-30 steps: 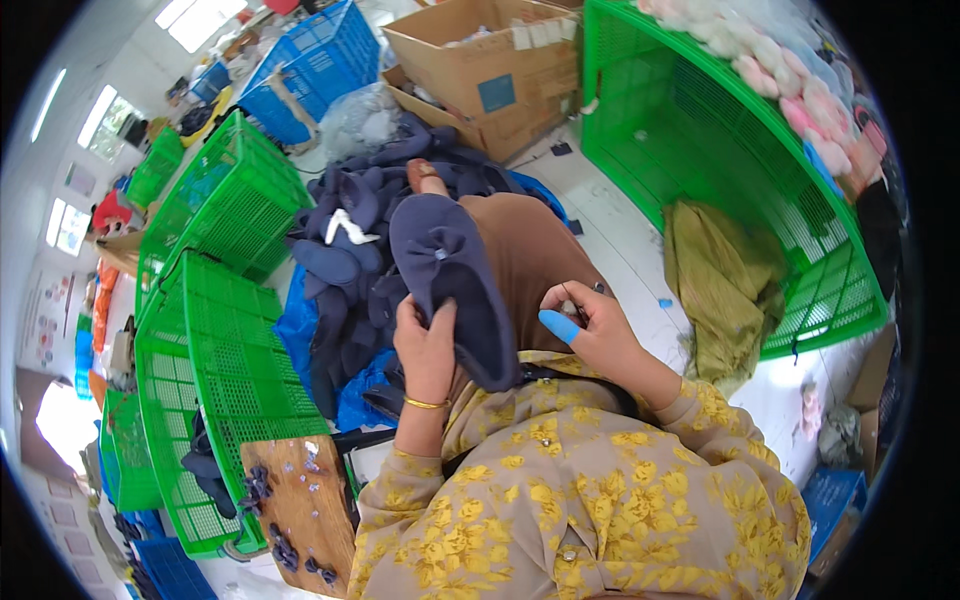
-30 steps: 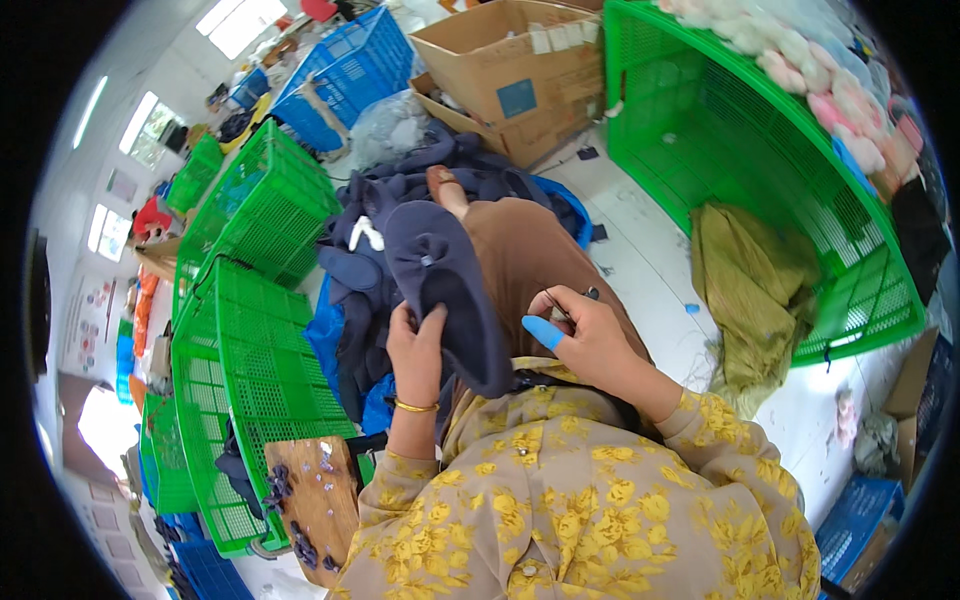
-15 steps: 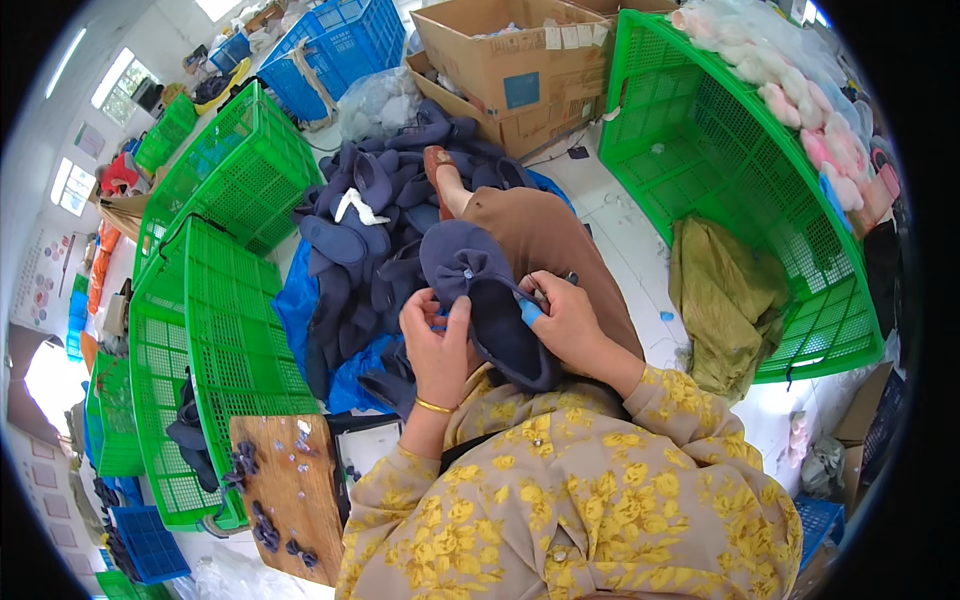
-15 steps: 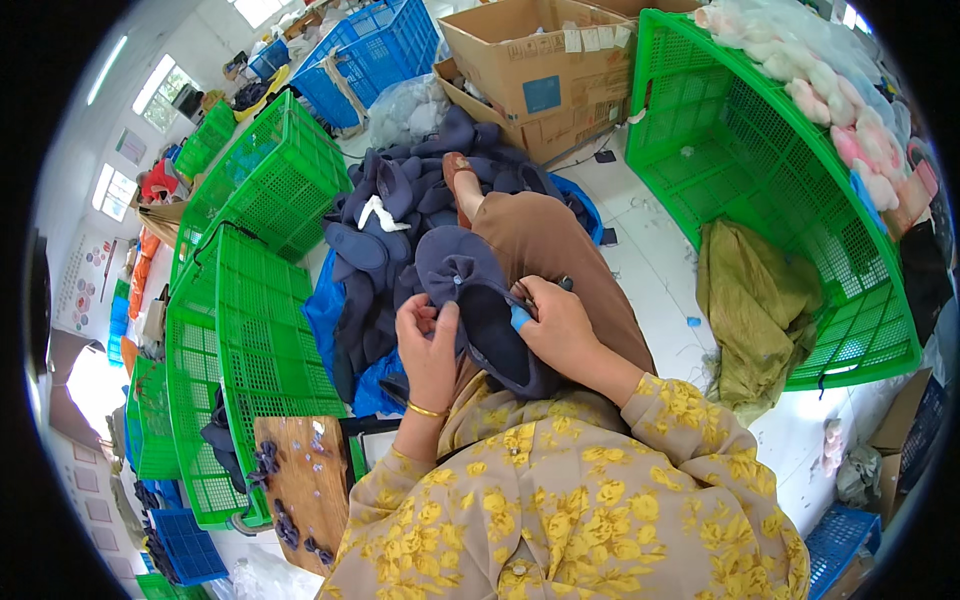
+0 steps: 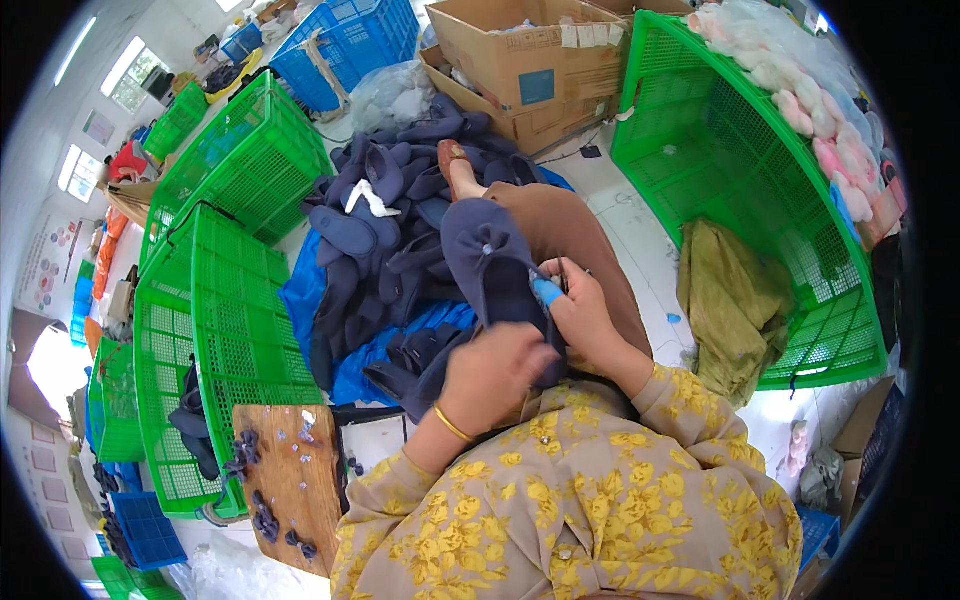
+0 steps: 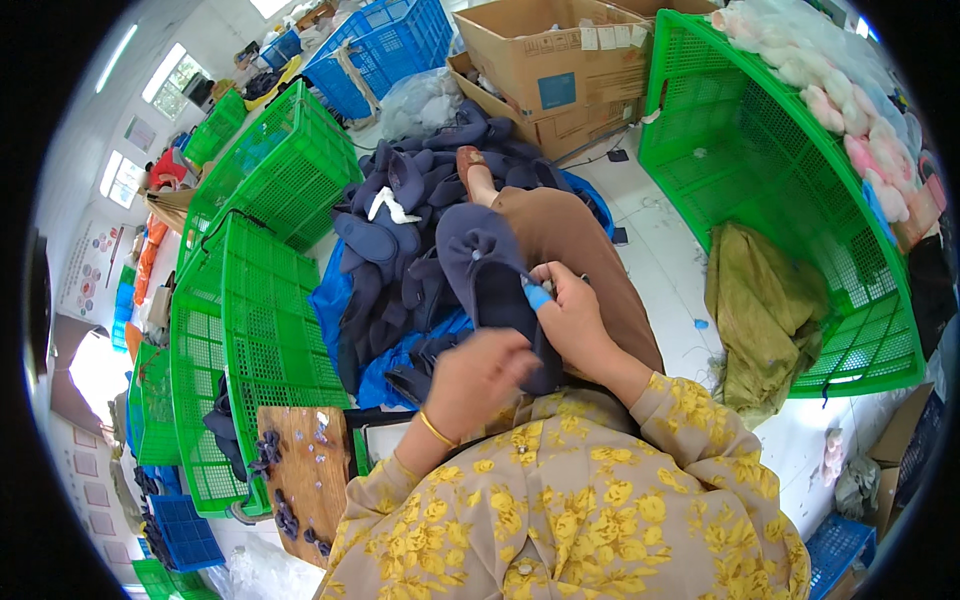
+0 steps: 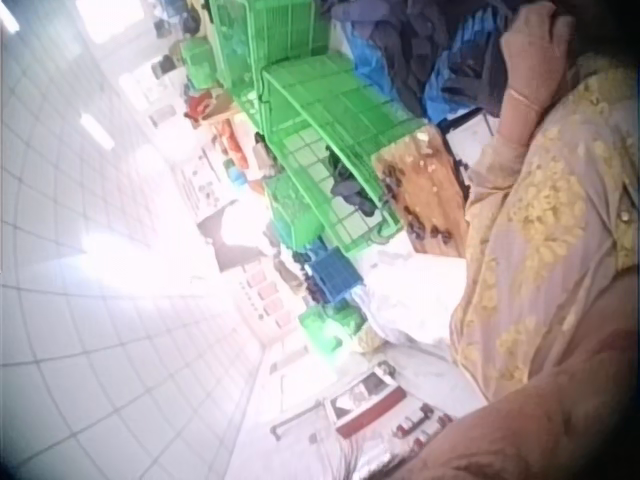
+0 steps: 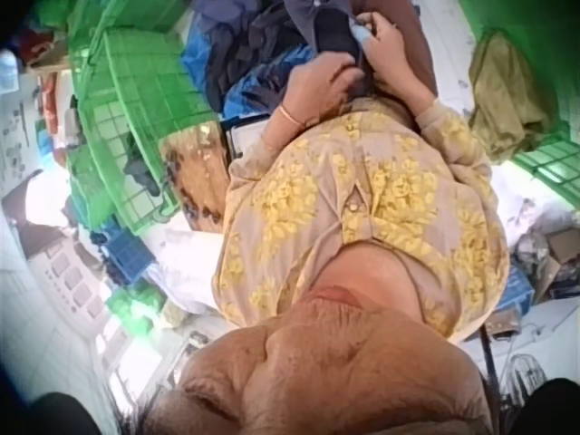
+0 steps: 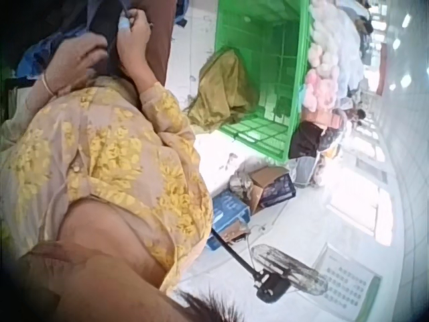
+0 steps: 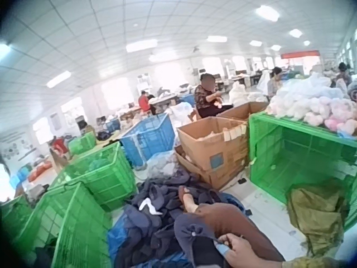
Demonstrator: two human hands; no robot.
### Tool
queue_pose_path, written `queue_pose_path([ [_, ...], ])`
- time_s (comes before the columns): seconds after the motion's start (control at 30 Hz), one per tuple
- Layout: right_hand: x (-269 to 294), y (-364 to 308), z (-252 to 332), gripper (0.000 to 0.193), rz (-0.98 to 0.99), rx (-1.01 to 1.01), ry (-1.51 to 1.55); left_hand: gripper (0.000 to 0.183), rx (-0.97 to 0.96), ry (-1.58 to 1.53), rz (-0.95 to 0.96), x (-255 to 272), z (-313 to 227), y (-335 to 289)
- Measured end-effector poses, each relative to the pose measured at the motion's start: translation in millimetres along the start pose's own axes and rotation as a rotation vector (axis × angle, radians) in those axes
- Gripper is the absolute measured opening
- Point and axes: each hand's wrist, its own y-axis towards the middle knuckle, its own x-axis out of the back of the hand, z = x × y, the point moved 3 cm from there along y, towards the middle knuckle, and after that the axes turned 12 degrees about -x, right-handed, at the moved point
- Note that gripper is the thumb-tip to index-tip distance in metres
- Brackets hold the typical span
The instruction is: The person trims loose threads and fabric edges from a dark blue slip-on shoe using a small blue tool. The person repeatedly picks up the shoe, snips threads, and adjusts the shoe while seated on the floor.
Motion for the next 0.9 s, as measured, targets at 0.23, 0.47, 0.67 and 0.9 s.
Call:
queue_pose_path([
  [0.23, -14.6, 0.9, 6.6, 0.018, 0.228, -0.104, -0.109, 0.022, 0.365, -0.299, -0.058, 16.1, 19.3, -32.7],
  [0.47, 29.6, -0.4, 15.7, 0.006, 0.063, -0.116, 0.144, 0.02, 0.61, -0.151, -1.039, 217.7, 63.4, -121.1],
  [0.67, 68.6, 6.9, 1.8, 0.004, -0.125, -0.001, 0.318, 0.016, 0.276, 0.727, -1.59, 287.4, 24.4, -164.3],
  [0.9, 64.8, -0.5, -8.0, 0.004, -0.173, -0.074, 0.177, 0.012, 0.555, 0.302, -0.391, 71.7, 163.2, -146.2],
])
